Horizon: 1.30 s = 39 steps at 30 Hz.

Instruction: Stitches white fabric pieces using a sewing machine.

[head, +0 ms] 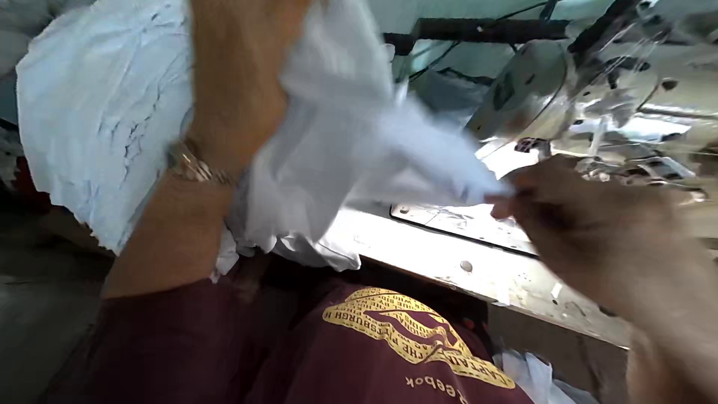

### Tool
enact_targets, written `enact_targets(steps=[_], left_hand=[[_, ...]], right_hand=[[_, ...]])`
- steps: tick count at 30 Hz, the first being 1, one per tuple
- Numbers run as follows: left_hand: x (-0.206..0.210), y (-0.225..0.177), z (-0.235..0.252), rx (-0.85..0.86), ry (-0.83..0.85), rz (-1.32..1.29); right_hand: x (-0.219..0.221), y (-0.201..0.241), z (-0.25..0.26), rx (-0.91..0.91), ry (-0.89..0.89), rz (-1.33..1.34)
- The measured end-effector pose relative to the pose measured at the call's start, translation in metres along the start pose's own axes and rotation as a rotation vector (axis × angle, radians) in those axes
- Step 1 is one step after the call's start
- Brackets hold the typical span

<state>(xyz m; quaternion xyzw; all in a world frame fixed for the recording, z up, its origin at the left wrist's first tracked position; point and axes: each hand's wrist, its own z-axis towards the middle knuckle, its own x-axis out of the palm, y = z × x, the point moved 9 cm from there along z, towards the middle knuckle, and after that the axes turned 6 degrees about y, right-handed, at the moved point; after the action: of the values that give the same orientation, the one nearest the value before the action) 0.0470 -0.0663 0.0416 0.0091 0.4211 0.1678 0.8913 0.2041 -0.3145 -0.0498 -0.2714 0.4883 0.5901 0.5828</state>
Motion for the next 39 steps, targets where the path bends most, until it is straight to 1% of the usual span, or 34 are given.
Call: enact_targets(steps=[1,2,4,5,6,7,8,9,11,12,13,14,15,18,20,22,24,27,29,33,37,39], left_hand=[[0.036,-0.017,-0.016,0.072,0.199,-0.064],[0.077,-0.03,-0.038,0.138,0.342,-0.12],[0.166,-0.048,-0.093,0.167,0.629,-0.248],[0.203,-0.055,-0.118,0.158,0.72,-0.299],[0.228,-0.063,-0.134,0.138,0.779,-0.328],[0.24,-0.07,-0.14,0.126,0.798,-0.324],[0.243,-0.076,-0.139,0.13,0.775,-0.31],[0.239,-0.08,-0.134,0.138,0.723,-0.319],[0.223,-0.087,-0.124,0.153,0.588,-0.402],[0.213,-0.091,-0.12,0.165,0.529,-0.439],[0.206,-0.095,-0.116,0.178,0.491,-0.46],[0.2,-0.1,-0.113,0.194,0.464,-0.474],[0.198,-0.104,-0.112,0.211,0.444,-0.481],[0.195,-0.113,-0.114,0.238,0.41,-0.509],[0.192,-0.118,-0.119,0.241,0.417,-0.552],[0.198,-0.118,-0.126,0.243,0.447,-0.59],[0.209,-0.116,-0.134,0.239,0.499,-0.592],[0.217,-0.114,-0.139,0.225,0.549,-0.55],[0.213,-0.113,-0.133,0.205,0.522,-0.548],[0.193,-0.116,-0.117,0.185,0.414,-0.571],[0.18,-0.13,-0.114,0.193,0.36,-0.589],[0.175,-0.137,-0.114,0.213,0.348,-0.588]], right_hand=[[0.032,-0.011,-0.011,0.052,0.163,0.011],[0.068,-0.024,-0.023,0.116,0.337,0.051],[0.141,-0.048,-0.049,0.269,0.666,0.137],[0.173,-0.055,-0.061,0.34,0.807,0.177],[0.198,-0.061,-0.072,0.374,0.88,0.209],[0.21,-0.064,-0.076,0.39,0.877,0.22],[0.21,-0.064,-0.074,0.396,0.804,0.222],[0.2,-0.062,-0.07,0.389,0.674,0.221],[0.171,-0.051,-0.059,0.335,0.352,0.205],[0.161,-0.045,-0.055,0.304,0.219,0.211],[0.155,-0.038,-0.05,0.281,0.125,0.219],[0.155,-0.03,-0.044,0.26,0.08,0.228],[0.16,-0.022,-0.038,0.241,0.079,0.237],[0.193,-0.007,-0.023,0.19,0.154,0.251],[0.215,-0.009,-0.018,0.172,0.181,0.28],[0.229,-0.018,-0.017,0.16,0.132,0.292],[0.236,-0.027,-0.019,0.192,0.1,0.308],[0.238,-0.035,-0.024,0.216,0.046,0.329],[0.234,-0.036,-0.027,0.212,-0.022,0.314],[0.216,-0.033,-0.03,0.192,-0.185,0.297],[0.201,-0.029,-0.024,0.176,-0.25,0.248],[0.199,-0.027,-0.022,0.149,-0.249,0.198]])
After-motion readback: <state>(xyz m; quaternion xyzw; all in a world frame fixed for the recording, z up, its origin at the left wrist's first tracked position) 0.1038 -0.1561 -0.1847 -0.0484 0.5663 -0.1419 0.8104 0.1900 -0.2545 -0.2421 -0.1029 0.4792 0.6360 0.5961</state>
